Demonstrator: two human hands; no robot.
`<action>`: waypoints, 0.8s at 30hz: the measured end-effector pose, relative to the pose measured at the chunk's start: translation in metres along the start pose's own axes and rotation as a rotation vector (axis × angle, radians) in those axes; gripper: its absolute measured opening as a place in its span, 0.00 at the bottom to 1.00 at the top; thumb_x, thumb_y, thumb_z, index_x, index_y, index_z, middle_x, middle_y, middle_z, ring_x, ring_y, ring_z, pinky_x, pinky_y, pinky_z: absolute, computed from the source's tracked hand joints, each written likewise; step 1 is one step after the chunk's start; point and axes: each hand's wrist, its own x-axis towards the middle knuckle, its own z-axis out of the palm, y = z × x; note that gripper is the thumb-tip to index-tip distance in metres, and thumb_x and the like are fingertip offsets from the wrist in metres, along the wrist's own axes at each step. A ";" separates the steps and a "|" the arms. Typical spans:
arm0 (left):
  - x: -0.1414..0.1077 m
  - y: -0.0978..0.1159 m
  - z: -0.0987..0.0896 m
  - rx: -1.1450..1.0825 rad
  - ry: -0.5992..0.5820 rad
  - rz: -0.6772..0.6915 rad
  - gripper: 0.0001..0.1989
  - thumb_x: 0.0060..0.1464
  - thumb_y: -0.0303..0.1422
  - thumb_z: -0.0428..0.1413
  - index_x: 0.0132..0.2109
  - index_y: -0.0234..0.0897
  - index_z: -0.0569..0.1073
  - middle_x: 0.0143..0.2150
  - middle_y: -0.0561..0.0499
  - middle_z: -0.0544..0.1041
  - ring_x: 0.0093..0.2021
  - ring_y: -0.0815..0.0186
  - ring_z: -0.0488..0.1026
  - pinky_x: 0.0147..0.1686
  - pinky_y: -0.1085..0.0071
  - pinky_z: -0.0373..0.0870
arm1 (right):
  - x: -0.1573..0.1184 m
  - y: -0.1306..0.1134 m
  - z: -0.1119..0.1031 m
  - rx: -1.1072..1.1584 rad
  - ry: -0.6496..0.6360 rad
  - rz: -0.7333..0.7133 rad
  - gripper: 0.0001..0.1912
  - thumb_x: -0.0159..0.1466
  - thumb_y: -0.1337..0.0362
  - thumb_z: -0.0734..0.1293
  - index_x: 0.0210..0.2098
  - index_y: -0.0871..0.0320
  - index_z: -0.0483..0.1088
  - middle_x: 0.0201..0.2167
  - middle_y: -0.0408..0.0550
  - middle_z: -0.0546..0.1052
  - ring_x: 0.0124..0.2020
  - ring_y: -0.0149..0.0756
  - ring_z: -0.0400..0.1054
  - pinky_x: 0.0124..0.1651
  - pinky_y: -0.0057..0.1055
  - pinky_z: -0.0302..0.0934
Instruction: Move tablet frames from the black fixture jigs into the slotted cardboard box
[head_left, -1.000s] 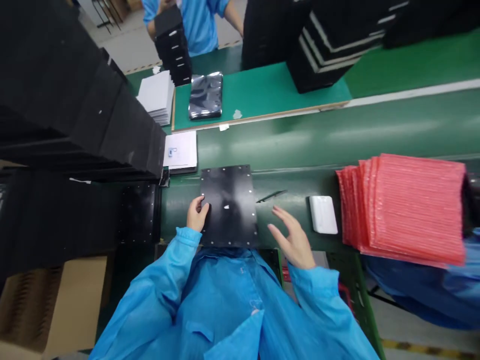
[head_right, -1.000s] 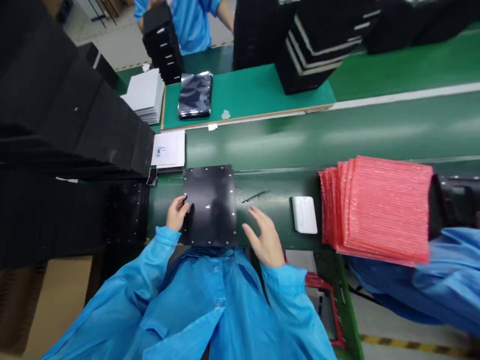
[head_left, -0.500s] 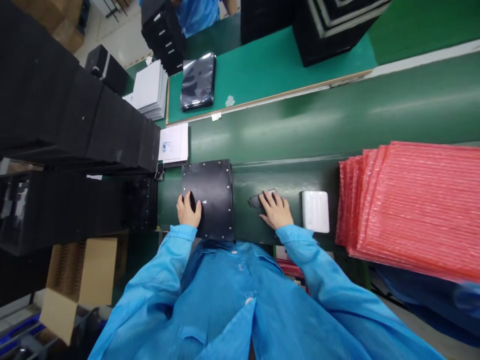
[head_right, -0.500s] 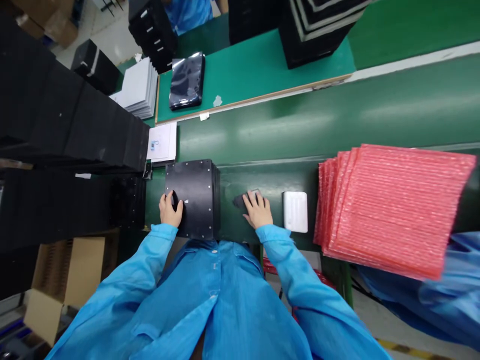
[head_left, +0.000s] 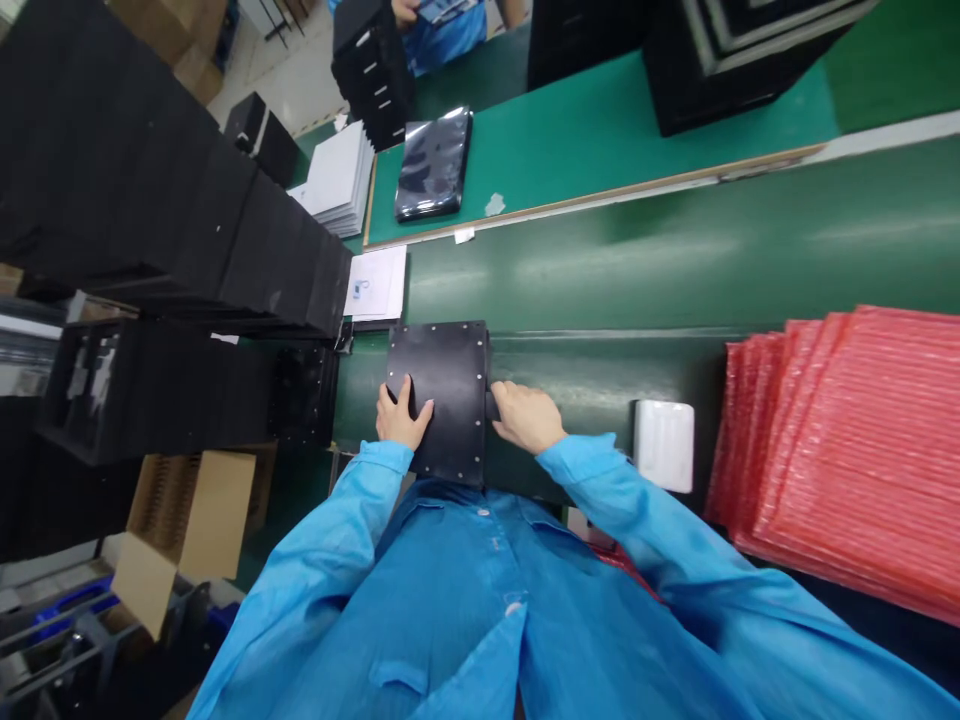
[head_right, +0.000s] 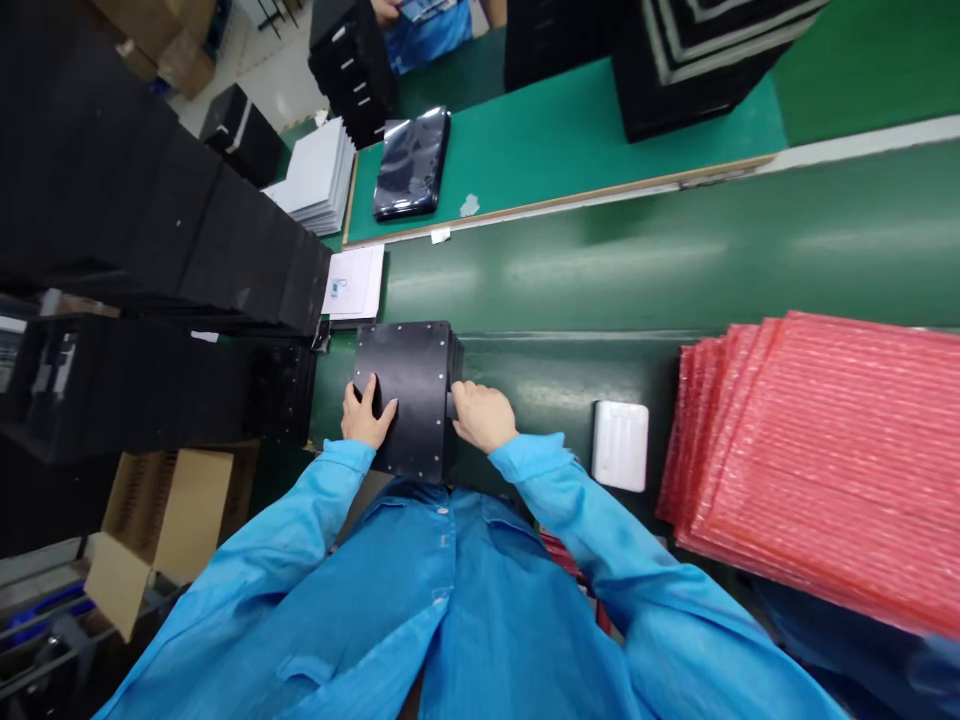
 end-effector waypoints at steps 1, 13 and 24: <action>-0.004 0.006 -0.001 0.018 -0.027 0.011 0.40 0.52 0.50 0.56 0.68 0.43 0.55 0.69 0.37 0.50 0.67 0.45 0.53 0.61 0.49 0.56 | 0.005 -0.002 -0.009 -0.034 -0.034 -0.030 0.15 0.58 0.66 0.64 0.44 0.65 0.66 0.39 0.62 0.74 0.40 0.48 0.71 0.39 0.34 0.60; -0.039 -0.001 -0.070 -0.715 -0.229 0.275 0.48 0.39 0.27 0.54 0.69 0.39 0.49 0.71 0.43 0.50 0.70 0.49 0.46 0.65 0.51 0.49 | 0.001 0.040 0.031 0.204 0.263 0.027 0.34 0.62 0.53 0.61 0.61 0.68 0.58 0.62 0.69 0.61 0.58 0.57 0.61 0.54 0.49 0.59; 0.022 -0.058 -0.020 -1.052 -0.243 -0.036 0.42 0.33 0.22 0.55 0.61 0.33 0.62 0.61 0.43 0.67 0.63 0.53 0.61 0.65 0.58 0.53 | -0.031 -0.047 0.043 1.555 0.203 0.288 0.37 0.55 0.41 0.65 0.60 0.50 0.62 0.55 0.54 0.69 0.27 0.32 0.67 0.28 0.32 0.64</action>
